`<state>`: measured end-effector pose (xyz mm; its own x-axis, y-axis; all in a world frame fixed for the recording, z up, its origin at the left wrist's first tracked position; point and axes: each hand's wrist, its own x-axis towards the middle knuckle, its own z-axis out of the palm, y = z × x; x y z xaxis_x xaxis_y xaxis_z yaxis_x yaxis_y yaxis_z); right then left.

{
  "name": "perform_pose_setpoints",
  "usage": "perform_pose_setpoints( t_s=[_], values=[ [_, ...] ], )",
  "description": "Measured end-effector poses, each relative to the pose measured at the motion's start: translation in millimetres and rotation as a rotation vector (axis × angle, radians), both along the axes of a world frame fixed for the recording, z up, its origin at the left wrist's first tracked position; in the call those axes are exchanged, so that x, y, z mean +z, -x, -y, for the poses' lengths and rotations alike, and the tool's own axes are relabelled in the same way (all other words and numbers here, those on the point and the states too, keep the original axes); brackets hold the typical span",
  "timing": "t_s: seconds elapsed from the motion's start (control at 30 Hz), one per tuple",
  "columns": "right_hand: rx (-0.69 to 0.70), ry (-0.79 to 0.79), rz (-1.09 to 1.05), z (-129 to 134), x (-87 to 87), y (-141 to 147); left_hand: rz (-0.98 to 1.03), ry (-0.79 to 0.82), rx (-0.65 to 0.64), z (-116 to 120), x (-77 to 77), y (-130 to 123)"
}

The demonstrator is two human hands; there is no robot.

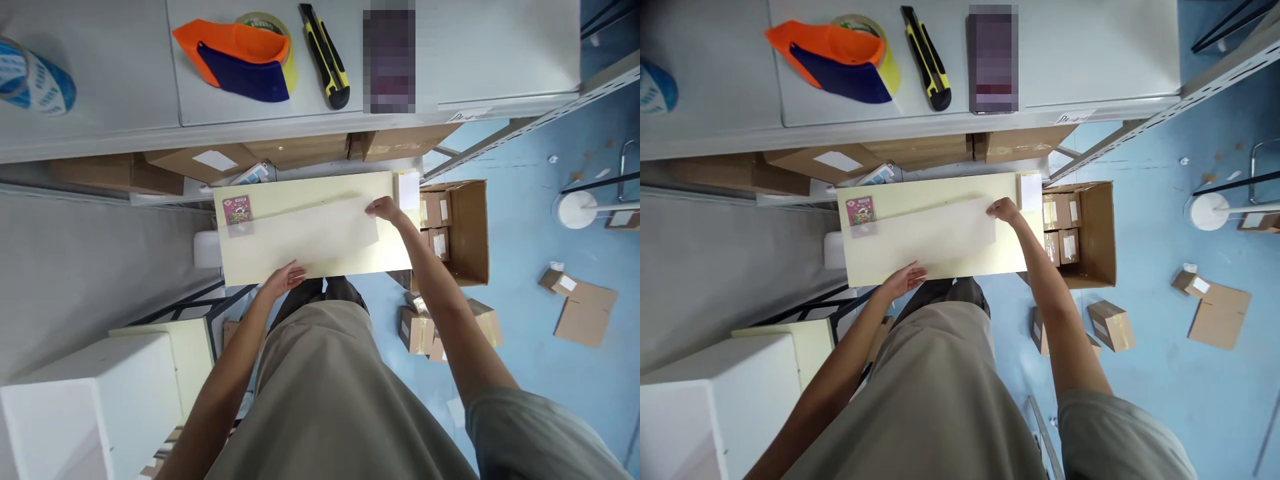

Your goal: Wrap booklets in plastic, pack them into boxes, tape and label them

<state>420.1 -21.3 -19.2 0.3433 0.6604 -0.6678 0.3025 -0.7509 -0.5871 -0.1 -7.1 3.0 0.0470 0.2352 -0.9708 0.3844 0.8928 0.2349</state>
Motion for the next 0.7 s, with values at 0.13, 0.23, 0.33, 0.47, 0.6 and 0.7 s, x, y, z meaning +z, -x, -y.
perform_pose_setpoints(
  t_s=[0.13,0.23,0.33,0.47,0.6,0.7],
  values=[
    [-0.060,0.065,0.289,15,-34.0,26,-0.416,-0.403,-0.346,-40,-19.1,49],
    [-0.091,0.067,0.393,22,-47.2,44,-0.620,-0.744,-0.607,-64,-39.7,76],
    [-0.156,0.008,0.541,27,-52.1,70,-0.603,-0.801,-0.748,-72,-59.0,83],
    [-0.013,-0.145,0.805,29,-58.4,132,-0.577,-0.860,-0.736,-61,-70.0,72],
    [0.315,-0.186,0.739,33,-77.8,201,-0.531,-0.902,-0.732,-57,-67.5,72],
    [0.289,-0.151,0.776,38,-96.7,226,-0.475,-0.929,-0.635,-82,-66.8,88]
  ],
)
